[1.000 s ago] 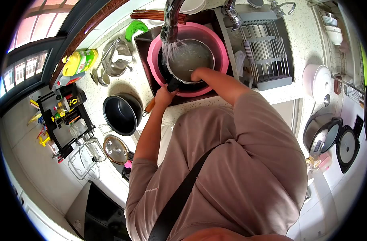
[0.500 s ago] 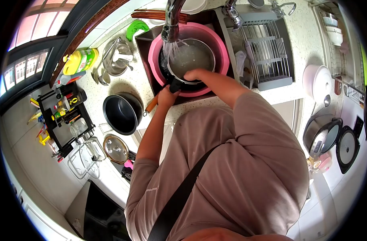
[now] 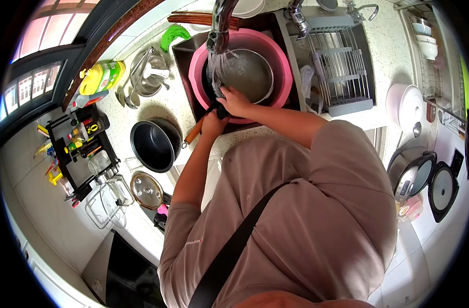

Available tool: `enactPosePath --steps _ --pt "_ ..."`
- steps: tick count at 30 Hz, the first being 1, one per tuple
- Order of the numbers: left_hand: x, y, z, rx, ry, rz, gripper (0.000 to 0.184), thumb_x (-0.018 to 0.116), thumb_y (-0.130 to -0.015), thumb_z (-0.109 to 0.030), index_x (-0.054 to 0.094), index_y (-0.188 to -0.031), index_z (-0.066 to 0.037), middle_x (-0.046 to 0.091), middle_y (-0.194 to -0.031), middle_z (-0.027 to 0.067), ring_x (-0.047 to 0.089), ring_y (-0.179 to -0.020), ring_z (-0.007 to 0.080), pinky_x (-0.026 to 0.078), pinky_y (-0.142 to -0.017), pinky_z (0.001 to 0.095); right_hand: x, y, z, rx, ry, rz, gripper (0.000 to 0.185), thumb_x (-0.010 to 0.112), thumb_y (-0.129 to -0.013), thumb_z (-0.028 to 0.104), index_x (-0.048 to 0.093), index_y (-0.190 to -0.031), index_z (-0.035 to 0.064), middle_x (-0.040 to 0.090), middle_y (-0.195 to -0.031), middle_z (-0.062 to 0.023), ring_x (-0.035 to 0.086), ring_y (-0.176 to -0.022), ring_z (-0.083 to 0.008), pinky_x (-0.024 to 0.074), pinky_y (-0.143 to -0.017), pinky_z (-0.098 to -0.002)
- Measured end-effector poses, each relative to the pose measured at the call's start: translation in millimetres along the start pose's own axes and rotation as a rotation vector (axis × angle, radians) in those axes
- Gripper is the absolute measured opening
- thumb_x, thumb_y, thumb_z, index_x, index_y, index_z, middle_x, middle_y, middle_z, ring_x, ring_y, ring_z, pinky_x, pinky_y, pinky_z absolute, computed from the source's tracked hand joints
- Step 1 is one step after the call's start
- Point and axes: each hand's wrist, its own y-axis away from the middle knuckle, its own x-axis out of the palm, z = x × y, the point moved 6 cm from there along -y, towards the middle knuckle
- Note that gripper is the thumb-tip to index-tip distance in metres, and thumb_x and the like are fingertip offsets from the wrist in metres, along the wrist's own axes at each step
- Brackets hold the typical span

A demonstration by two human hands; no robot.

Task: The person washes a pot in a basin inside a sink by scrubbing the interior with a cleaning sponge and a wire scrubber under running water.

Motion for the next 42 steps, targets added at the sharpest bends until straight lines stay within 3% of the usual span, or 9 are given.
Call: enactPosePath --steps 5,13,17,23,26,28,29,34,42 --pt "2 3 -1 -0.061 -0.032 0.052 0.046 0.075 -0.071 -0.033 0.061 -0.096 0.002 0.066 -0.085 0.0225 0.064 -0.084 0.0374 0.051 -0.074 0.0443 -10 11 15 -0.156 0.242 0.142 0.039 0.050 -0.089 0.026 0.051 -0.118 -0.0013 0.053 -0.109 -0.0270 0.055 -0.099 -0.0452 0.0458 -0.085 -0.0484" --pt "3 7 -5 -0.001 -0.038 -0.041 0.042 0.074 -0.071 -0.033 0.058 -0.092 0.000 0.064 -0.080 0.0244 0.063 -0.080 0.0393 0.051 -0.070 0.0464 -1 -3 26 -0.215 0.376 -0.116 0.032 0.052 -0.088 0.022 0.055 -0.104 -0.0050 0.056 -0.095 -0.0228 0.058 -0.090 -0.0378 0.0495 -0.078 -0.0441" --pt "2 5 -5 -0.041 0.006 0.017 0.045 0.074 -0.071 -0.034 0.060 -0.092 0.003 0.065 -0.083 0.0236 0.063 -0.085 0.0386 0.048 -0.079 0.0449 -19 33 7 -0.247 0.548 -0.046 0.033 0.057 -0.084 0.023 0.057 -0.106 -0.0012 0.058 -0.099 -0.0195 0.058 -0.091 -0.0336 0.0500 -0.075 -0.0415" --pt "4 2 4 -0.015 -0.055 0.006 0.046 0.075 -0.070 -0.039 0.060 -0.088 0.000 0.064 -0.079 0.0238 0.064 -0.078 0.0391 0.051 -0.069 0.0465 -39 55 -23 -0.385 0.706 0.057 0.039 0.055 -0.087 0.024 0.054 -0.115 -0.0032 0.056 -0.098 -0.0200 0.056 -0.092 -0.0347 0.0495 -0.077 -0.0441" --pt "2 2 6 -0.019 -0.028 -0.015 0.045 0.075 -0.069 -0.040 0.060 -0.087 0.000 0.065 -0.078 0.0233 0.064 -0.076 0.0391 0.051 -0.067 0.0464 -48 43 -34 -0.403 0.448 0.110 0.056 0.059 -0.086 0.029 0.044 -0.128 -0.0044 0.055 -0.107 -0.0238 0.054 -0.099 -0.0369 0.0486 -0.081 -0.0428" --pt "-3 5 2 -0.027 0.019 -0.012 0.043 0.075 -0.070 -0.038 0.061 -0.081 0.001 0.064 -0.073 0.0221 0.064 -0.073 0.0377 0.049 -0.066 0.0443 -84 38 -41 0.139 -0.105 0.036 0.078 0.064 -0.082 0.039 0.028 -0.137 -0.0043 0.051 -0.121 -0.0275 0.050 -0.111 -0.0421 0.0420 -0.094 -0.0426" --pt "-3 6 1 -0.027 0.018 -0.010 0.043 0.075 -0.070 -0.038 0.061 -0.081 0.001 0.064 -0.073 0.0221 0.064 -0.073 0.0377 0.049 -0.066 0.0443 -88 34 -44 0.140 -0.107 0.036 0.078 0.064 -0.082 0.039 0.028 -0.137 -0.0043 0.051 -0.121 -0.0275 0.050 -0.111 -0.0421 0.0420 -0.094 -0.0426" --pt "-3 5 0 -0.026 0.017 -0.005 0.043 0.074 -0.069 -0.040 0.061 -0.082 0.000 0.064 -0.076 0.0233 0.064 -0.074 0.0388 0.051 -0.067 0.0459 -175 23 -76 0.367 -0.441 -0.658 0.110 0.074 -0.070 0.047 0.013 -0.141 -0.0090 0.047 -0.128 -0.0285 0.048 -0.118 -0.0361 0.0391 -0.098 -0.0399" --pt "-4 3 4 -0.092 0.101 0.018 0.045 0.074 -0.069 -0.040 0.062 -0.081 0.001 0.064 -0.075 0.0230 0.064 -0.075 0.0382 0.050 -0.067 0.0446 -249 6 -14 -0.021 -0.858 -0.702 0.051 0.072 -0.079 0.017 0.046 -0.116 -0.0071 0.059 -0.111 -0.0146 0.058 -0.096 -0.0196 0.0458 -0.086 -0.0325"
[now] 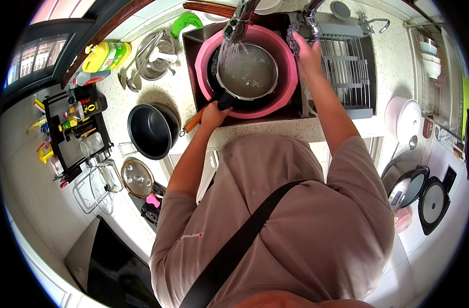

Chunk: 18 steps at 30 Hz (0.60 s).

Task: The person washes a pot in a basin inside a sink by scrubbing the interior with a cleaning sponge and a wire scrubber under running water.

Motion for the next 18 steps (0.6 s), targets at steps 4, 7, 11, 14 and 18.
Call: enactPosePath --steps 4,7,11,14,18 --pt "1 -2 2 0.017 0.001 -0.005 0.045 0.074 -0.070 -0.040 0.062 -0.082 0.001 0.064 -0.076 0.0232 0.064 -0.076 0.0381 0.050 -0.069 0.0443 2 -6 -16 -0.031 0.241 0.006 0.073 0.070 -0.081 0.014 0.026 -0.132 -0.0125 0.060 -0.107 -0.0157 0.059 -0.092 -0.0171 0.0468 -0.082 -0.0293" --pt "1 -3 1 -0.004 0.013 0.009 0.045 0.074 -0.070 -0.041 0.062 -0.083 0.001 0.064 -0.077 0.0235 0.064 -0.077 0.0381 0.050 -0.070 0.0443 6 -12 -39 0.026 0.325 0.047 0.100 0.072 -0.080 0.017 -0.002 -0.140 -0.0132 0.060 -0.107 -0.0178 0.059 -0.092 -0.0163 0.0469 -0.079 -0.0255" --pt "1 -5 2 -0.035 0.016 0.031 0.046 0.073 -0.070 -0.041 0.062 -0.083 0.002 0.064 -0.078 0.0238 0.064 -0.077 0.0383 0.050 -0.071 0.0443 16 9 -55 -0.022 0.424 -0.031 0.092 0.071 -0.078 0.032 0.017 -0.139 -0.0115 0.056 -0.116 -0.0228 0.055 -0.106 -0.0255 0.0430 -0.090 -0.0325" --pt "0 -5 2 -0.011 0.001 0.002 0.047 0.073 -0.070 -0.041 0.061 -0.084 0.002 0.065 -0.080 0.0237 0.064 -0.078 0.0382 0.050 -0.071 0.0444 49 49 -98 -0.027 0.491 0.323 0.072 0.068 -0.079 0.040 0.044 -0.131 -0.0029 0.055 -0.122 -0.0229 0.053 -0.115 -0.0327 0.0404 -0.097 -0.0387" --pt "7 -5 9 0.007 -0.018 0.007 0.047 0.073 -0.070 -0.041 0.061 -0.087 0.002 0.065 -0.082 0.0234 0.064 -0.079 0.0381 0.050 -0.071 0.0450 113 131 -124 -0.365 0.560 0.783 0.044 0.066 -0.082 0.022 0.055 -0.119 0.0015 0.056 -0.109 -0.0207 0.052 -0.105 -0.0386 0.0419 -0.091 -0.0427"
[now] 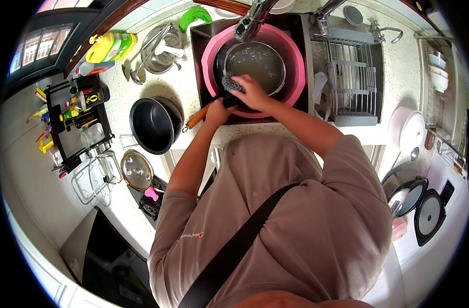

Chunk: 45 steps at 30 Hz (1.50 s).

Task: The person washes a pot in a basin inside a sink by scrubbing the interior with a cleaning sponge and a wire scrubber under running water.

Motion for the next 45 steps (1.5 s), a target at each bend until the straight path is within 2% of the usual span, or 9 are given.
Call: enactPosePath --steps 7,10,15,19,27,31,36,41,45 --pt "2 13 -20 -0.041 -0.037 -0.058 0.043 0.071 -0.073 -0.038 0.059 -0.090 0.000 0.065 -0.081 0.0238 0.064 -0.080 0.0385 0.051 -0.071 0.0452 37 -55 -47 0.215 0.035 -0.181 0.047 0.057 -0.088 0.029 0.050 -0.121 -0.0038 0.055 -0.108 -0.0268 0.052 -0.104 -0.0433 0.0416 -0.091 -0.0443" --pt "3 13 -21 -0.074 -0.053 -0.043 0.043 0.071 -0.073 -0.037 0.059 -0.090 0.000 0.065 -0.081 0.0247 0.064 -0.081 0.0385 0.051 -0.071 0.0459 56 -61 -68 0.684 -0.123 -0.033 0.049 0.043 -0.094 0.039 0.051 -0.115 -0.0043 0.055 -0.112 -0.0307 0.053 -0.105 -0.0469 0.0418 -0.091 -0.0468" --pt "8 15 -18 -0.042 -0.022 -0.046 0.042 0.071 -0.074 -0.036 0.059 -0.090 0.001 0.065 -0.082 0.0251 0.064 -0.080 0.0392 0.051 -0.071 0.0464 43 -26 -37 0.469 0.034 0.043 0.050 0.043 -0.094 0.038 0.049 -0.117 -0.0057 0.053 -0.116 -0.0318 0.051 -0.109 -0.0454 0.0405 -0.094 -0.0457" --pt "13 18 -18 -0.036 -0.066 -0.050 0.044 0.070 -0.075 -0.036 0.057 -0.091 0.003 0.064 -0.081 0.0252 0.063 -0.079 0.0402 0.052 -0.070 0.0466 59 -44 -74 0.694 -0.232 0.164 0.056 0.044 -0.094 0.042 0.047 -0.121 -0.0069 0.054 -0.120 -0.0285 0.053 -0.110 -0.0405 0.0400 -0.094 -0.0427" --pt "10 21 -21 -0.114 -0.084 -0.015 0.046 0.070 -0.077 -0.035 0.057 -0.094 0.006 0.064 -0.082 0.0272 0.063 -0.084 0.0401 0.050 -0.072 0.0455 22 -97 -123 0.989 -1.300 -0.571 0.022 0.051 -0.092 0.024 0.057 -0.103 0.0059 0.063 -0.093 -0.0085 0.063 -0.079 -0.0232 0.0514 -0.069 -0.0485" --pt "16 18 -19 -0.069 -0.071 -0.017 0.047 0.070 -0.076 -0.034 0.056 -0.094 0.007 0.063 -0.081 0.0278 0.063 -0.082 0.0409 0.051 -0.070 0.0459 65 -54 -104 0.953 -0.510 -0.101 0.040 0.053 -0.091 0.031 0.056 -0.120 0.0028 0.061 -0.107 -0.0113 0.055 -0.101 -0.0214 0.0450 -0.080 -0.0406" --pt "13 20 -24 -0.071 -0.057 -0.018 0.041 0.069 -0.075 -0.030 0.055 -0.091 0.005 0.064 -0.080 0.0269 0.063 -0.079 0.0413 0.051 -0.069 0.0465 64 -19 -88 0.944 -0.606 0.375 0.038 0.051 -0.089 0.024 0.058 -0.115 -0.0035 0.059 -0.118 -0.0191 0.054 -0.110 -0.0269 0.0407 -0.091 -0.0377" --pt "14 19 -15 -0.088 -0.065 0.002 0.044 0.072 -0.075 -0.032 0.058 -0.092 0.005 0.064 -0.083 0.0266 0.063 -0.083 0.0399 0.051 -0.072 0.0448 61 -58 -102 1.086 -0.980 -0.093 0.033 0.057 -0.090 0.028 0.060 -0.111 0.0025 0.062 -0.113 -0.0120 0.057 -0.101 -0.0211 0.0430 -0.087 -0.0359" --pt "11 14 -14 -0.055 -0.039 -0.015 0.042 0.073 -0.074 -0.031 0.059 -0.093 0.004 0.065 -0.084 0.0256 0.064 -0.085 0.0383 0.051 -0.073 0.0442 63 -55 -97 0.820 -0.534 0.161 0.041 0.056 -0.090 0.027 0.055 -0.122 0.0012 0.061 -0.116 -0.0131 0.055 -0.106 -0.0218 0.0414 -0.092 -0.0366"
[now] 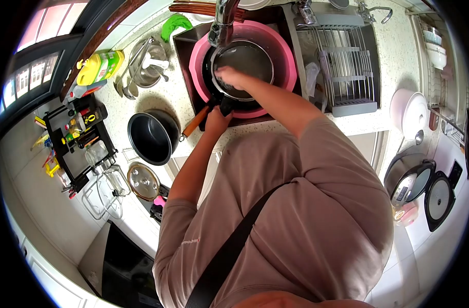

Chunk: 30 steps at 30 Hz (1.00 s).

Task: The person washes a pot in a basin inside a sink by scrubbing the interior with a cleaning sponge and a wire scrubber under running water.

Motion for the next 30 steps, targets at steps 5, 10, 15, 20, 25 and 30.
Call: enactPosePath --steps 5,10,15,20,25,30 --pt "-2 0 -1 0.086 0.037 0.034 0.044 0.072 -0.074 -0.030 0.057 -0.095 0.006 0.064 -0.081 0.0263 0.063 -0.082 0.0402 0.051 -0.071 0.0449 -4 37 3 -0.083 0.361 0.219 0.027 0.053 -0.088 0.022 0.067 -0.093 -0.0005 0.066 -0.094 -0.0129 0.057 -0.087 -0.0222 0.0428 -0.084 -0.0366" --pt "-7 -2 -3 0.046 0.072 0.063 0.040 0.073 -0.074 -0.030 0.060 -0.091 0.005 0.064 -0.083 0.0261 0.064 -0.084 0.0394 0.051 -0.071 0.0433 -10 -10 13 0.015 -0.148 0.064 0.040 0.057 -0.090 0.029 0.060 -0.113 -0.0025 0.064 -0.108 -0.0128 0.055 -0.101 -0.0188 0.0403 -0.091 -0.0330" --pt "-5 -5 0 0.007 0.122 0.095 0.040 0.072 -0.075 -0.030 0.061 -0.091 0.004 0.065 -0.083 0.0251 0.064 -0.085 0.0384 0.051 -0.072 0.0423 3 1 14 -0.081 0.576 0.342 0.028 0.055 -0.087 0.022 0.065 -0.103 0.0012 0.065 -0.096 -0.0121 0.057 -0.090 -0.0167 0.0430 -0.085 -0.0323" --pt "-6 -6 1 0.015 0.072 0.106 0.039 0.071 -0.077 -0.029 0.062 -0.096 0.003 0.066 -0.078 0.0190 0.066 -0.074 0.0293 0.050 -0.069 0.0377 -2 4 9 -0.120 0.418 0.283 0.026 0.057 -0.086 0.021 0.065 -0.098 0.0002 0.064 -0.096 -0.0133 0.056 -0.091 -0.0207 0.0413 -0.085 -0.0354" --pt "-9 -3 -7 -0.023 0.064 0.087 0.041 0.071 -0.077 -0.031 0.061 -0.095 0.005 0.066 -0.080 0.0214 0.067 -0.080 0.0314 0.050 -0.070 0.0387 -9 -29 23 -0.120 -0.246 -0.024 0.022 0.057 -0.088 0.021 0.065 -0.098 0.0034 0.062 -0.089 -0.0065 0.052 -0.086 -0.0159 0.0409 -0.082 -0.0326" --pt "-8 -2 -5 -0.020 0.111 0.099 0.043 0.072 -0.075 -0.030 0.059 -0.092 0.007 0.065 -0.084 0.0262 0.064 -0.085 0.0390 0.051 -0.072 0.0420 5 10 10 -0.081 0.695 0.356 0.032 0.056 -0.083 0.020 0.065 -0.105 -0.0014 0.062 -0.106 -0.0235 0.058 -0.099 -0.0342 0.0431 -0.088 -0.0455"
